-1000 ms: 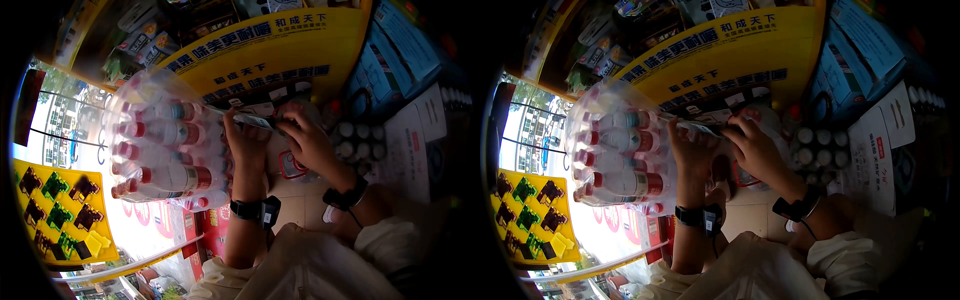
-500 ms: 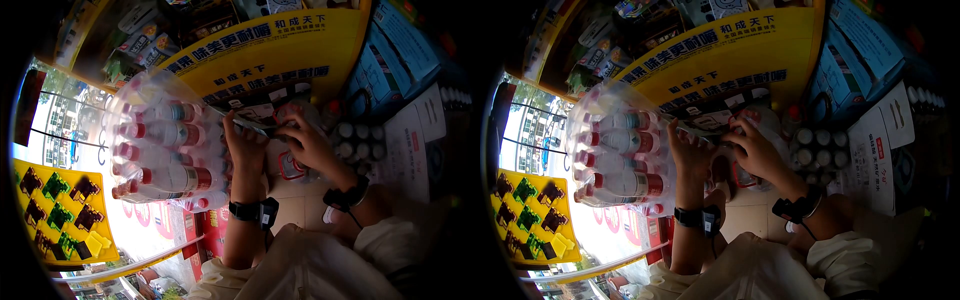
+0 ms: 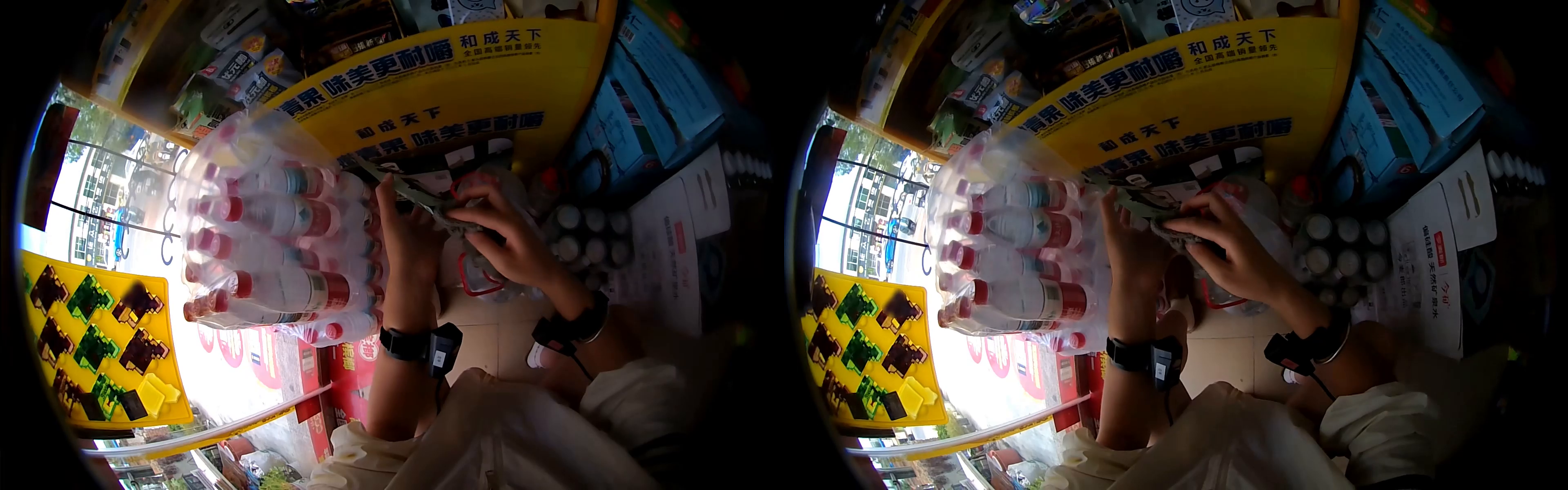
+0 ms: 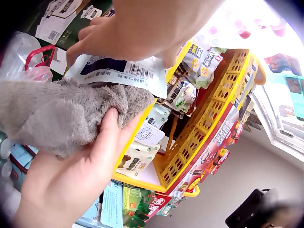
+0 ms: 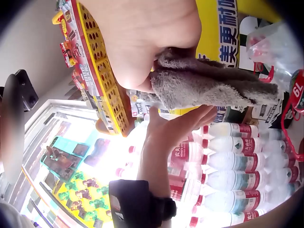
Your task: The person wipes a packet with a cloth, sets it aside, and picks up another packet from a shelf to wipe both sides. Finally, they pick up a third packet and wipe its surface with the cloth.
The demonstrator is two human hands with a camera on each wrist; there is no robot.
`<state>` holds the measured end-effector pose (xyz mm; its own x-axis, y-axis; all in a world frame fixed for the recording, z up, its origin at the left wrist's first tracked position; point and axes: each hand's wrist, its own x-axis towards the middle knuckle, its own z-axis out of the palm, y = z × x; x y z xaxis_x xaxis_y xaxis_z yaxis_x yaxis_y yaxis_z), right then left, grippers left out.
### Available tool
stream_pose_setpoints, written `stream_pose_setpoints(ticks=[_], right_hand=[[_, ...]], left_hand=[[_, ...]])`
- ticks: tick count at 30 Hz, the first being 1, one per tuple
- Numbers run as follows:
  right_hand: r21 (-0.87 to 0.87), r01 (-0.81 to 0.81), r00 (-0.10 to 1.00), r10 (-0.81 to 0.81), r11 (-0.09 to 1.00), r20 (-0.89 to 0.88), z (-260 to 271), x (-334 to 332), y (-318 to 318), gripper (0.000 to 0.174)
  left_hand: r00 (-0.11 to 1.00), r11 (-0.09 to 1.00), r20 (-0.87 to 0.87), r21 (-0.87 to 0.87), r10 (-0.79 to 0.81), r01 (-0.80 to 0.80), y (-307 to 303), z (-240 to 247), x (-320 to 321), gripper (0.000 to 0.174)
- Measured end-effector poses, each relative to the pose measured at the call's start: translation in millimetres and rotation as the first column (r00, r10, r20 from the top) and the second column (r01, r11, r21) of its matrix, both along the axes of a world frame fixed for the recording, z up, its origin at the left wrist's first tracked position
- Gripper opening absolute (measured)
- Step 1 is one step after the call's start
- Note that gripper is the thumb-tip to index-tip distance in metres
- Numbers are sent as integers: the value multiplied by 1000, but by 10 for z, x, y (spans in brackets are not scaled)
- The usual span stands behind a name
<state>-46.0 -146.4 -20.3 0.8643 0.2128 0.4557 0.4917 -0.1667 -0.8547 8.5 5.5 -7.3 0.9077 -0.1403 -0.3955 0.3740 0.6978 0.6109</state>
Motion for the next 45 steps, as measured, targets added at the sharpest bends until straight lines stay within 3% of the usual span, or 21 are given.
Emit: stream_pose_setpoints(ticks=[3, 5, 8, 12, 14, 17, 20, 27, 29, 30, 31, 33, 35, 36, 37, 38, 39, 40, 42, 44, 45], right_hand=[[-51, 57, 998, -57, 997, -2, 5, -14, 25, 38], [-310, 296, 945, -230, 904, 232, 12, -26, 36, 41], [-360, 397, 897, -275, 844, 345, -26, -3, 28, 43], [-373, 405, 906, -311, 835, 286, -12, -10, -11, 41], [-250, 270, 963, -259, 930, 76, -83, 12, -43, 38], [-267, 290, 957, -286, 919, 57, -179, 4, -48, 33], [-340, 290, 950, -311, 895, -9, -142, -54, -33, 31], [-472, 361, 919, -393, 804, 32, -143, -69, -91, 26], [-324, 183, 961, -239, 928, -140, -183, -33, -139, 24], [-325, 184, 961, -239, 928, -139, -201, -9, -162, 24], [-251, 101, 982, -136, 963, -128, -216, 20, -187, 26], [-179, 9, 994, -28, 984, -106, -191, 49, -224, 27], [-6, -184, 970, 180, 983, -165, -55, 47, -253, 29], [-14, -192, 969, 187, 981, -162, 31, 32, -251, 29], [197, -60, 954, 114, 978, -279, 127, 0, -248, 28], [377, 101, 913, 65, 921, -402, 190, -10, -263, 28], [484, 206, 862, 77, 851, -501, 136, 66, -316, 29], [476, 291, 861, -11, 830, -508, 135, 98, -358, 29], [357, 399, 899, -284, 845, -332, 20, 200, -405, 32], [326, 410, 877, -271, 852, -396, -71, 227, -423, 32], [304, 431, 845, -262, 850, -467, -83, 206, -420, 33]], left_hand=[[997, 996, -32, 61, 64, -62, -12, 11, 2, 66], [994, 991, -51, 97, 94, -89, -11, 0, 0, 66], [995, 993, -57, 80, 86, -82, -16, -20, -4, 65], [993, 991, -72, 94, 98, -91, -40, -49, -5, 66], [993, 993, -79, 83, 93, -86, -65, -47, -7, 67], [982, 984, -114, 111, 150, -137, -134, -36, -24, 65], [994, 987, -23, 121, 107, -103, -119, -131, -1, 63], [990, 962, -2, 236, 140, -135, -226, -125, -10, 54], [988, 964, -31, 228, 149, -138, -189, -114, -1, 53], [994, 982, -21, 158, 105, -100, -137, -104, 1, 58], [998, 994, -7, 86, 63, -62, -112, -97, 3, 62], [997, 986, 27, 144, 77, -80, -147, -35, -24, 60], [993, 975, 62, 196, 97, -108, -133, -13, -21, 58], [998, 998, 49, 49, 24, -27, -110, -23, 8, 59], [997, 993, 49, -102, -52, 57, -97, -24, 30, 60], [997, 992, 55, -116, -48, 54, -80, -23, 12, 60], [978, 946, 131, -262, -161, 191, -61, 20, -48, 63], [940, 862, 223, -387, -257, 327, -50, 65, -104, 67], [964, 819, 168, -510, -207, 265, -69, 162, -166, 70], [897, 660, 310, -608, -314, 441, -89, 286, -217, 70], [895, 758, 289, -479, -340, 442, -116, 367, -245, 68]])
